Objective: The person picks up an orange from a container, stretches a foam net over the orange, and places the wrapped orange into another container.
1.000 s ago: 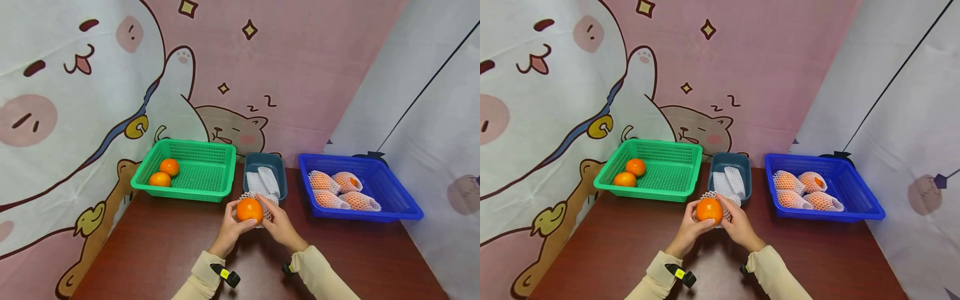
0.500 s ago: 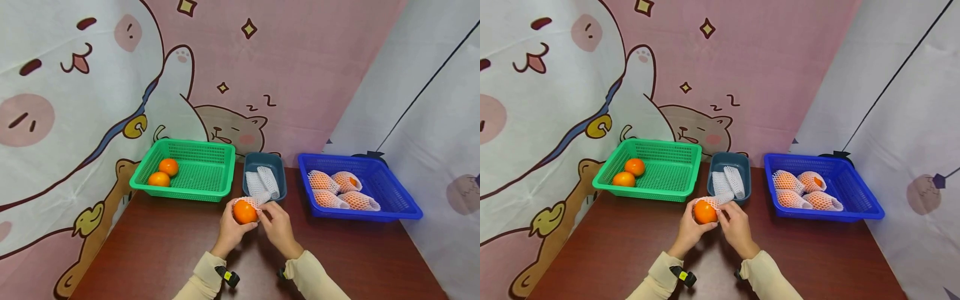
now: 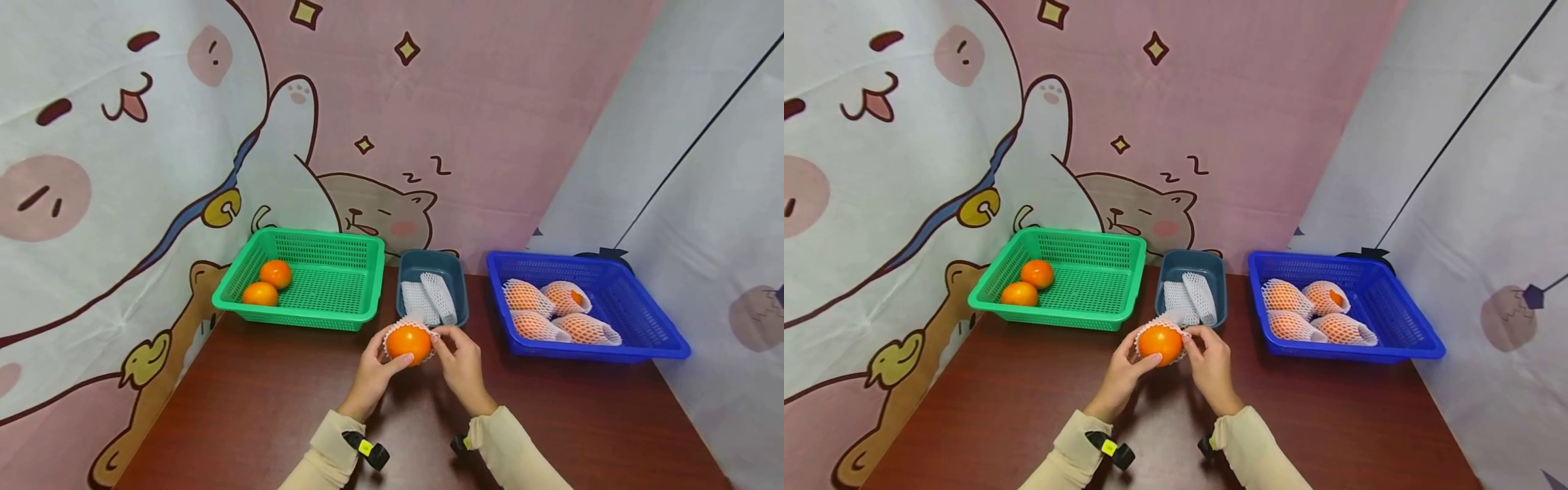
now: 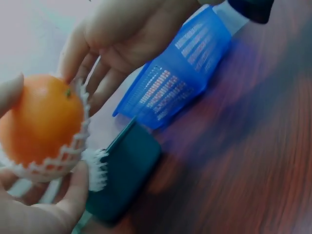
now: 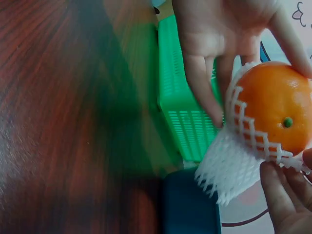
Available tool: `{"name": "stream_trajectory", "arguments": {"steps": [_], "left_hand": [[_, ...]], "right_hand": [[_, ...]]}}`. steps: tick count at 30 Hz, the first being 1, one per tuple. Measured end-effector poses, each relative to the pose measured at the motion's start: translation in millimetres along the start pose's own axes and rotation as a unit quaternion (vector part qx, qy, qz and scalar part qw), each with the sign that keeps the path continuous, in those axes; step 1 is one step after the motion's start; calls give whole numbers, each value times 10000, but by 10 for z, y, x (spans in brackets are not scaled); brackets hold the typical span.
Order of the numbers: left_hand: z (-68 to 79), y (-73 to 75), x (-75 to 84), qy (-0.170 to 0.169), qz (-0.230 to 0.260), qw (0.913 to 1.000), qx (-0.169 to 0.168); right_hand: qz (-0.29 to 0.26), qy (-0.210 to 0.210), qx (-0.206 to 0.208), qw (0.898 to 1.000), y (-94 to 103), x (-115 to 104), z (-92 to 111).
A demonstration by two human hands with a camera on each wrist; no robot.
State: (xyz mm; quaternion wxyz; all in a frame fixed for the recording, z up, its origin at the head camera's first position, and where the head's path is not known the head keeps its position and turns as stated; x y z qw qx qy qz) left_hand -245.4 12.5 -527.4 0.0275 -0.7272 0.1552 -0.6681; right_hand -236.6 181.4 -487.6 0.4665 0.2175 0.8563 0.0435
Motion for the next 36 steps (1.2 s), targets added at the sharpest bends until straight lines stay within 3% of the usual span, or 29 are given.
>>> {"name": "stream_trajectory", "arguments": {"steps": [3,7,16,25,28,31,36], "left_hand": [[5,-39,-11,100,717,9973,-146],[7,-58,-4,165,1521,9881,-170],[-36,-34,33,-134,1258,9915,299],[-39,-32,70,-128,1562,9871,320],[-45,-23,95,-248,1238,9916,278],[-33,-21,187,-577,407,9972,253],[46,-75,453,-850,-877,9925,93]], "right_hand": [[-154,-174,-13,9997,-33,36,17],[-128,51,19,9999,-54,136,46],[117,773,226,9967,-74,-17,129],[-17,1911,212,9813,-113,-131,293],[6,1943,46,9809,-96,-162,303],[-11,1505,-38,9886,-61,-152,260],[46,807,-225,9965,-39,-116,112]]}}
Point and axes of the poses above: each hand's wrist, its own z-axis away from the middle knuckle, its own y-axis out of the back of the hand, x = y × z, the point moved 3 cm from there along -z, towards the middle knuckle, and after that the axes turned 3 degrees about -z, right-handed, at the moved point
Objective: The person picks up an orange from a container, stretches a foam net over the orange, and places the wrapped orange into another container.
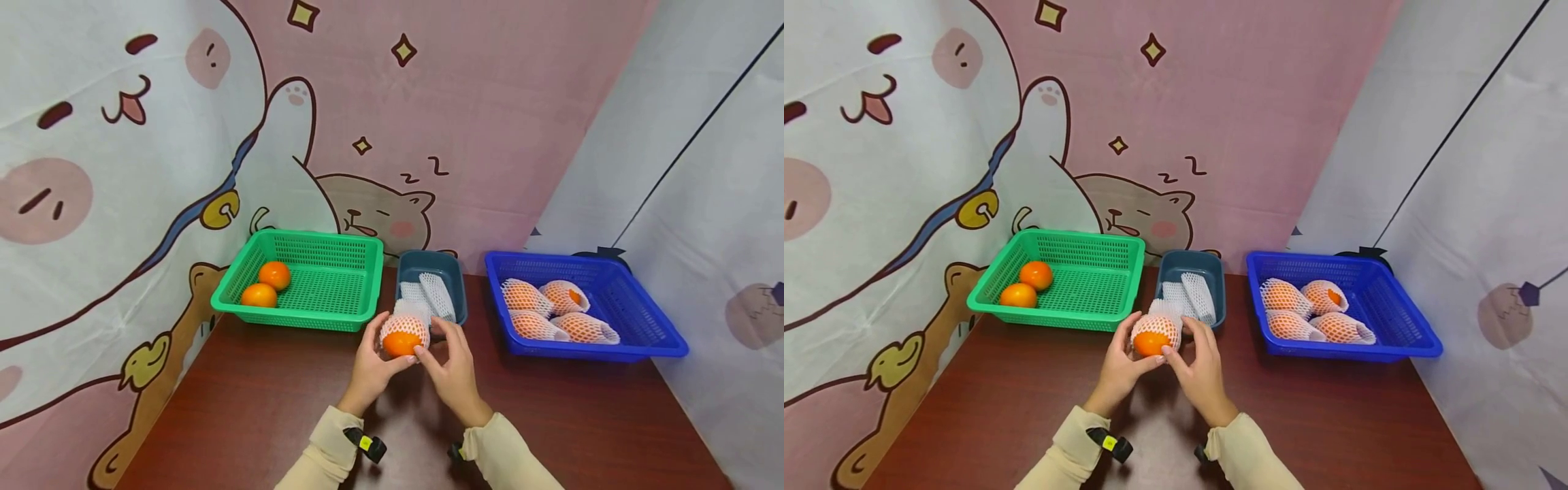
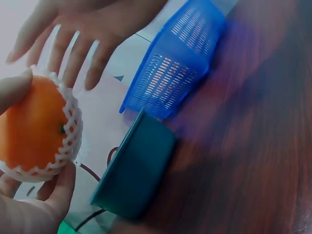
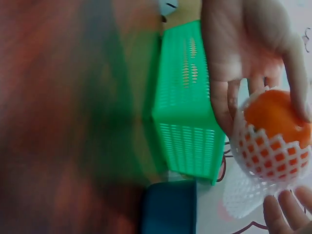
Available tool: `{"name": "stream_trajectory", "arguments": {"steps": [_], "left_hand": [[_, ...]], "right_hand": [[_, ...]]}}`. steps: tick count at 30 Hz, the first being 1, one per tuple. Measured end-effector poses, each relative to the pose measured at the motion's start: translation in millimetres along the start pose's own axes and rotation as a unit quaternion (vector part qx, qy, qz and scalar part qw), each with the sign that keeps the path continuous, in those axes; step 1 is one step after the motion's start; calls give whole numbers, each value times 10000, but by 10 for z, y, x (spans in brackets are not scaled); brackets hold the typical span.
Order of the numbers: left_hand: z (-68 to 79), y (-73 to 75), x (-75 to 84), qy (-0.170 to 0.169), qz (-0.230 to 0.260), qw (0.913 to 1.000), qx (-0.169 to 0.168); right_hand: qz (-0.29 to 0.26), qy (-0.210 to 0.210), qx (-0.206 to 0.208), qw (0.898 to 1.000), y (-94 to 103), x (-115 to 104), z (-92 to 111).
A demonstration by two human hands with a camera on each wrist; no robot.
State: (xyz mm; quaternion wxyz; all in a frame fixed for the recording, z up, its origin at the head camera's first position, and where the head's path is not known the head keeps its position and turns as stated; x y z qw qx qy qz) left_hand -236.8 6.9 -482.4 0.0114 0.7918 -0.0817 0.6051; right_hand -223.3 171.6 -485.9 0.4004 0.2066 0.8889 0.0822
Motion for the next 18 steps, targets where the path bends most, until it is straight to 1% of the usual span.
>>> {"name": "stream_trajectory", "arguments": {"steps": [2,3,4,6,8,11,13,15,18], "left_hand": [[18,-10,65,76,-279,9995,-98],[23,-13,72,89,-349,9993,-129],[27,-16,66,103,-297,9994,-146],[29,-16,4,99,-87,9998,-127],[20,-14,-107,115,216,9996,-110],[-2,-16,-265,145,675,9975,-160],[-14,-21,-326,163,875,9958,-192],[-24,-23,-344,121,1066,9940,-196],[-35,-15,-337,91,1112,9938,-2]], "right_hand": [[28,-3,-11,10000,-3,-4,-55],[-28,22,43,10000,-2,-17,-78],[-83,42,118,9999,-2,-34,-95],[-160,100,343,9992,10,-105,-121],[-252,46,556,9981,27,-182,-131],[-382,-113,656,9971,38,-271,-131],[-350,-148,691,9969,29,-270,-117],[-286,-39,753,9967,9,-229,-92],[-100,412,818,9957,-30,-160,-34]]}}
Point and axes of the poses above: each hand's wrist, its own z-axis away from the middle knuckle, its own y-axis out of the back of the hand, x = y × z, the point moved 3 cm from there along -z, towards the middle knuckle, and after that the axes turned 3 degrees about -z, right-handed, at the moved point
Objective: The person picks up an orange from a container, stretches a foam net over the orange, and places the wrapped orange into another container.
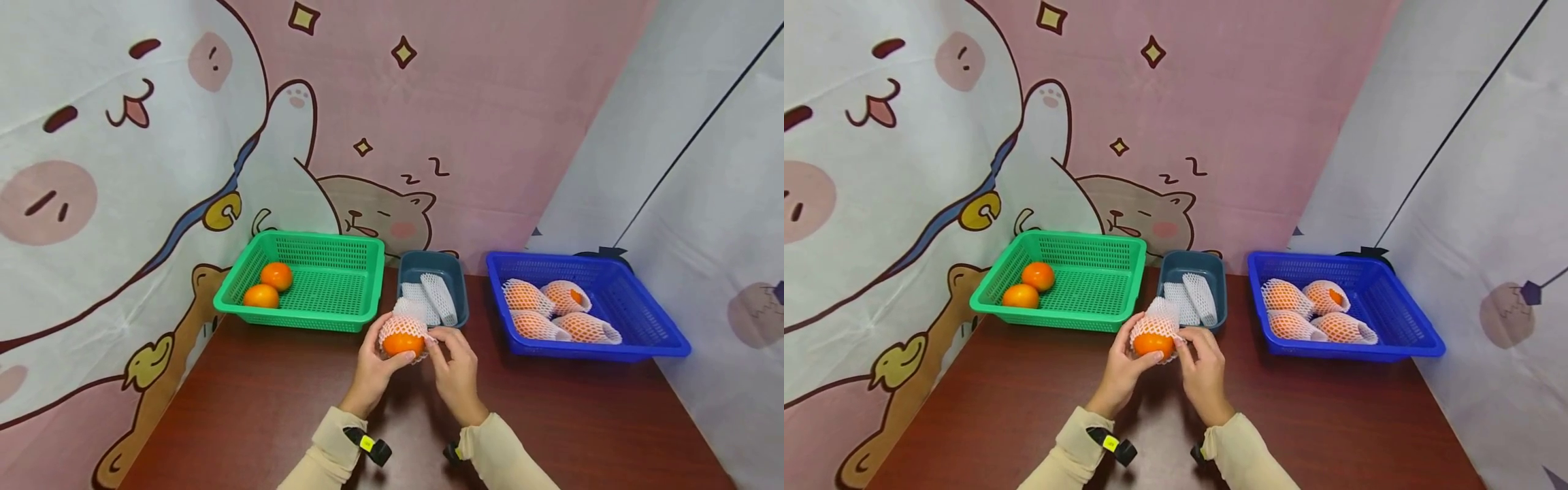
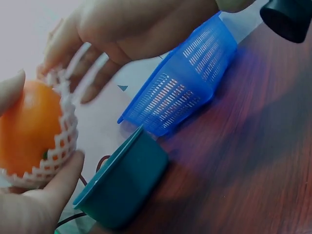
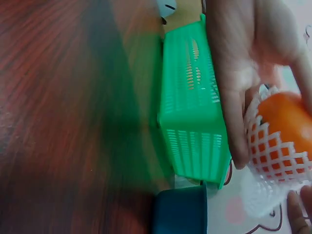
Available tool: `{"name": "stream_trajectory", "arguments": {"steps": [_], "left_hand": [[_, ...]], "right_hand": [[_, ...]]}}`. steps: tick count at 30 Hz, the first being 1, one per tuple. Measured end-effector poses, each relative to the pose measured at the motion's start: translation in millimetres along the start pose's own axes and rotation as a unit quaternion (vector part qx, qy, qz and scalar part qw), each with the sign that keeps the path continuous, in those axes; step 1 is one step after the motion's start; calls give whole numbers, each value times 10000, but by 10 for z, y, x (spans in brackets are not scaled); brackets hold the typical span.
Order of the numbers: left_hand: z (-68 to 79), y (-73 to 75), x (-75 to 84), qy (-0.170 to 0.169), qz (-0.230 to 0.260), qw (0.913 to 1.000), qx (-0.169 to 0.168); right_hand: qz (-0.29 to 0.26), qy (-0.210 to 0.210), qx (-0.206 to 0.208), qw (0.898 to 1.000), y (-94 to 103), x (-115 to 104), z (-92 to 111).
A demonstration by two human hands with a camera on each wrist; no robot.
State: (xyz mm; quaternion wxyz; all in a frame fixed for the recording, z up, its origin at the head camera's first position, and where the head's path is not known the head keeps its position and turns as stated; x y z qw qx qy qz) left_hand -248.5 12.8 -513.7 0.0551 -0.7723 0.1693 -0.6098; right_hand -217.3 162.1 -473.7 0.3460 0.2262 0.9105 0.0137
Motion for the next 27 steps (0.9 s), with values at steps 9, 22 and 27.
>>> {"name": "stream_trajectory", "arguments": {"steps": [9,22,27], "left_hand": [[-17,34,10,19,-335,9980,531],[-7,8,110,-31,-523,9986,-30],[29,-57,271,-200,-740,9970,106]], "right_hand": [[-28,707,-277,9971,-73,-13,137],[109,-594,-674,9959,-23,182,136],[398,8,-140,9991,14,150,116]]}}
Point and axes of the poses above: each hand's wrist, its own z-axis away from the middle knuckle, its own y-axis out of the back of the hand, x = y × z, the point moved 3 cm from there along -z, towards the middle knuckle, and after that the axes turned 3 degrees about -z, right-handed, at the moved point
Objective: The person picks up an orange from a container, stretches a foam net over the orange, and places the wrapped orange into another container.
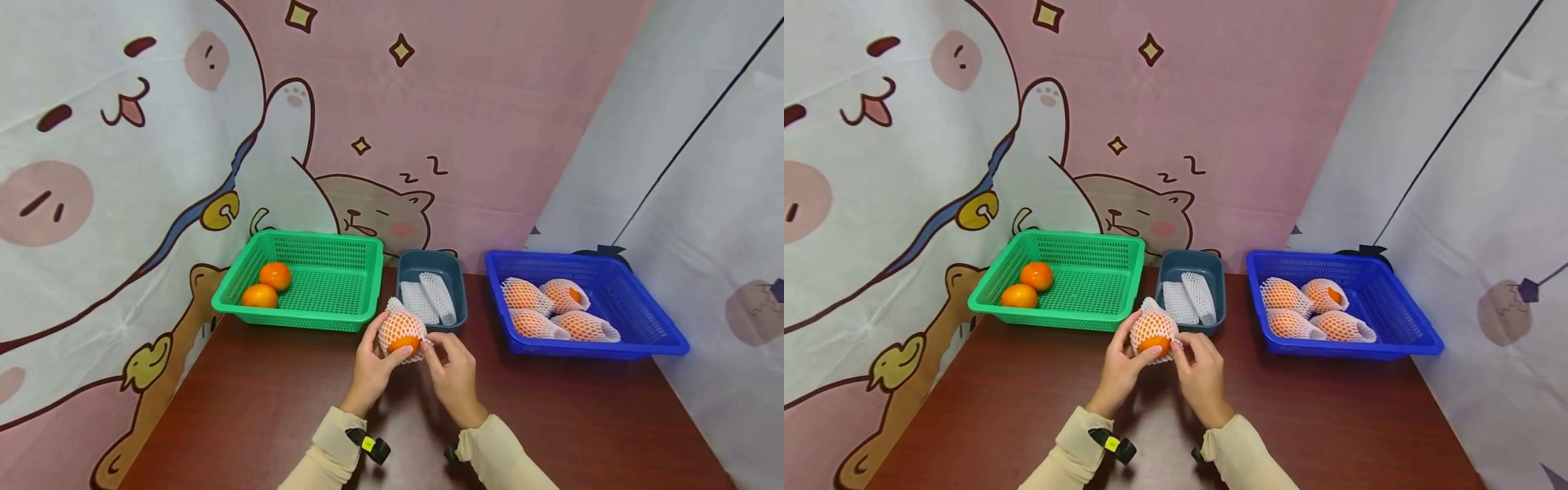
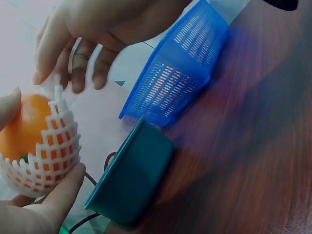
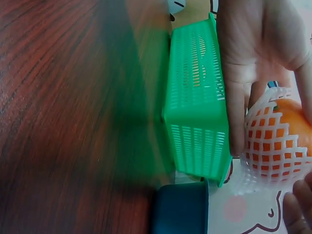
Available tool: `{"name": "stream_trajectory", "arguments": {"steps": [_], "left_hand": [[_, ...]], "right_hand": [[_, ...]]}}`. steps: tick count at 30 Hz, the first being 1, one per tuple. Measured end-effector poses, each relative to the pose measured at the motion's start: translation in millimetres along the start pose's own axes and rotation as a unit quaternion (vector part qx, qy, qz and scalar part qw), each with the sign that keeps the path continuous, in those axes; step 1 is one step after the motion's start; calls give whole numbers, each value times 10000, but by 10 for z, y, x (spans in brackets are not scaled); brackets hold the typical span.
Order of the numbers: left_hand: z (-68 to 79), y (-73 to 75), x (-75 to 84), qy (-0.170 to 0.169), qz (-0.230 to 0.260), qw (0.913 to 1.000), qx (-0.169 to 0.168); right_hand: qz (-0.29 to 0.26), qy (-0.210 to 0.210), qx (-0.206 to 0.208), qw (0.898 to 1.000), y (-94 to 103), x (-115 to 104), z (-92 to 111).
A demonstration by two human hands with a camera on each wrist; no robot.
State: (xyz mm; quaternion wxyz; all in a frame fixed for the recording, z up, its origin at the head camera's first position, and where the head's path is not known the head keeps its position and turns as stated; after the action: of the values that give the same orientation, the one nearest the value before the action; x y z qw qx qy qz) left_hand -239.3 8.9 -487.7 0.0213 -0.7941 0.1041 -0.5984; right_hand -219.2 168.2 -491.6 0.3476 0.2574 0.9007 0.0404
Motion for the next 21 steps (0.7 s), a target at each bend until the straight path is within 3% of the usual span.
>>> {"name": "stream_trajectory", "arguments": {"steps": [4,8,11,16,21], "left_hand": [[2,-5,25,-127,-95,9992,367],[-20,23,-108,-146,1,9970,765],[-41,49,-233,-84,189,9957,902],[-40,86,-272,158,604,9962,609],[-45,155,-263,781,906,9926,-219]], "right_hand": [[-112,560,73,9983,-16,-66,18],[-314,1123,-61,9932,-66,-157,63],[-400,1297,-205,9905,-101,-210,80],[-567,1318,-378,9889,-82,-271,38],[-684,840,-243,9938,115,-232,-136]]}}
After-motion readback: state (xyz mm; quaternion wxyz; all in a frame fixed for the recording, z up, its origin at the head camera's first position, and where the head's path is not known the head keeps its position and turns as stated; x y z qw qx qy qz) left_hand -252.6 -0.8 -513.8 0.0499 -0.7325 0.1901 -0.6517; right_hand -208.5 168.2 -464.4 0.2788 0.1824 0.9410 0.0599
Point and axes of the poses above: each hand's wrist, its own z-axis away from the middle knuckle, its own y-axis out of the back of the hand, x = y × z, the point moved 3 cm from there along -z, towards the middle knuckle, and after that the axes turned 3 degrees about -z, right-handed, at the moved point
